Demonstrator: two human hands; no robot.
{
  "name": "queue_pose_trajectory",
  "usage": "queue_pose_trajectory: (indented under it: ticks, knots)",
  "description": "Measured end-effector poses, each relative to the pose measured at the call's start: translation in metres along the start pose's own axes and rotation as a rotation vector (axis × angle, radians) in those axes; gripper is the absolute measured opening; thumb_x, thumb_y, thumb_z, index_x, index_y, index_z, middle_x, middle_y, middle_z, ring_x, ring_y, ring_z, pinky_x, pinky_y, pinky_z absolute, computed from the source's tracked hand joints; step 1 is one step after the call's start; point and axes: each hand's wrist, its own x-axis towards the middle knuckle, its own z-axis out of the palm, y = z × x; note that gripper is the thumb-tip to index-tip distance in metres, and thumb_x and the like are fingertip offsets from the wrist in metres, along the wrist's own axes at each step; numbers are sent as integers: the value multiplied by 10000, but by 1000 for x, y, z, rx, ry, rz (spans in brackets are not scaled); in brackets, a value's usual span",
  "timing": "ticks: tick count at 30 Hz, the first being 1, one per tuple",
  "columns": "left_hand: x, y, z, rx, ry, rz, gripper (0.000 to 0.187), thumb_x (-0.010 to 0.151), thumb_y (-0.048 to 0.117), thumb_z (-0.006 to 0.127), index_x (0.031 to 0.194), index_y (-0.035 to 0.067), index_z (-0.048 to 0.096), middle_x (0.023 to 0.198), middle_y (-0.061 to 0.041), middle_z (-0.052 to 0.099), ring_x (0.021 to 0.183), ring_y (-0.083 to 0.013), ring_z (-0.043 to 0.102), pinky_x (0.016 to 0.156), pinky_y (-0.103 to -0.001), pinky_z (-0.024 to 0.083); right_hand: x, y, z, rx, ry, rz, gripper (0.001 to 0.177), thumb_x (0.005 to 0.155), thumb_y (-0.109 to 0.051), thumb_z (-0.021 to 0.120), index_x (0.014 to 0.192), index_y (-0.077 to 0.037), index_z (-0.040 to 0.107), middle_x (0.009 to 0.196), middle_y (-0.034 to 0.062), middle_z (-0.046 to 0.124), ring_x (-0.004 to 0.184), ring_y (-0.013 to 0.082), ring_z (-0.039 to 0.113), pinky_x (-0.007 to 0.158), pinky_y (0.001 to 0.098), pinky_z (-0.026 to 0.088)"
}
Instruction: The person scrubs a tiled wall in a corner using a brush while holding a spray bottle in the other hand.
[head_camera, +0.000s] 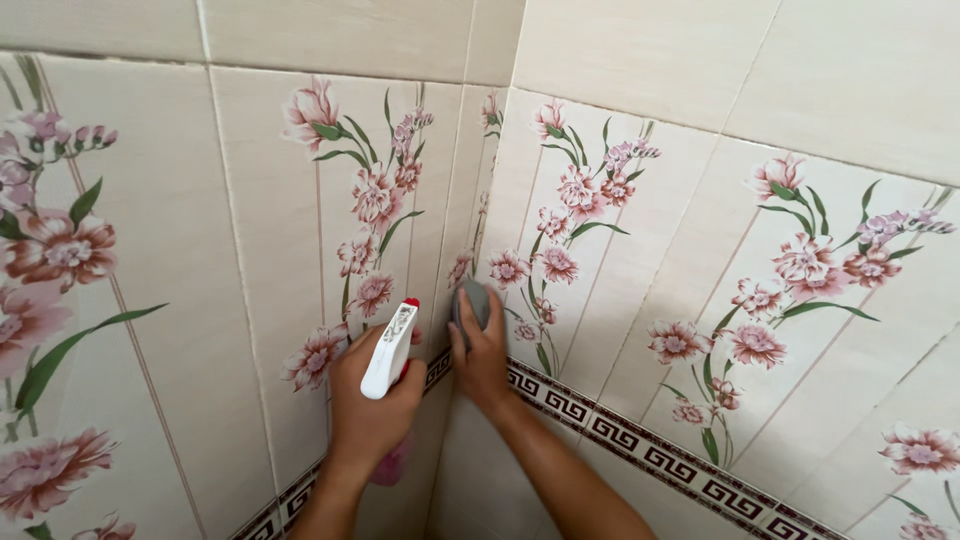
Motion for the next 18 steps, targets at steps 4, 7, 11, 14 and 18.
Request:
queue_pose_trajectory:
  ticks: [4, 7, 11, 14, 18]
  knots:
    - [0, 11, 0, -12, -10, 51, 270, 737, -15, 637, 996, -2, 710, 861, -86, 739, 688, -130, 689, 649, -276, 543, -7, -28, 8, 325, -61, 116, 685, 1013, -51, 564, 1603, 17, 223, 1604, 324, 298, 1438, 502, 417, 1158, 494, 404]
    - [-3, 19, -5, -43, -12, 2, 278, 737, -12, 633, 1003, 4, 714, 838, -78, 736, 660, -125, 679, 621, -272, 541, 17, -54, 10, 269, -29, -28, 748, 1006, -57, 556, 1623, 25, 141, 1650, 351, 180, 1506, 540, 279, 1203, 511, 339]
    - [-5, 25, -18, 6, 25, 31, 300, 729, -29, 634, 1015, -3, 719, 796, -87, 694, 647, -146, 626, 612, -283, 515, 102, -74, -3, 237, 47, -106, 684, 1084, -201, 486, 1649, -13, 151, 1702, 311, 167, 1587, 483, 223, 1298, 519, 212]
    - [-6, 28, -28, 50, 58, 25, 284, 721, -31, 655, 997, -6, 721, 762, -92, 677, 646, -153, 633, 626, -283, 520, 167, -82, -20, 138, 105, -203, 669, 1097, -171, 467, 1666, -25, 146, 1741, 261, 154, 1637, 438, 160, 1326, 548, 100]
    - [-7, 29, -39, 8, 95, 100, 278, 735, -38, 641, 1007, -16, 699, 863, -87, 718, 758, -141, 688, 716, -271, 545, 200, -82, -24, 186, 169, -230, 646, 1091, -194, 473, 1656, -38, 202, 1728, 215, 228, 1637, 388, 200, 1356, 541, 151]
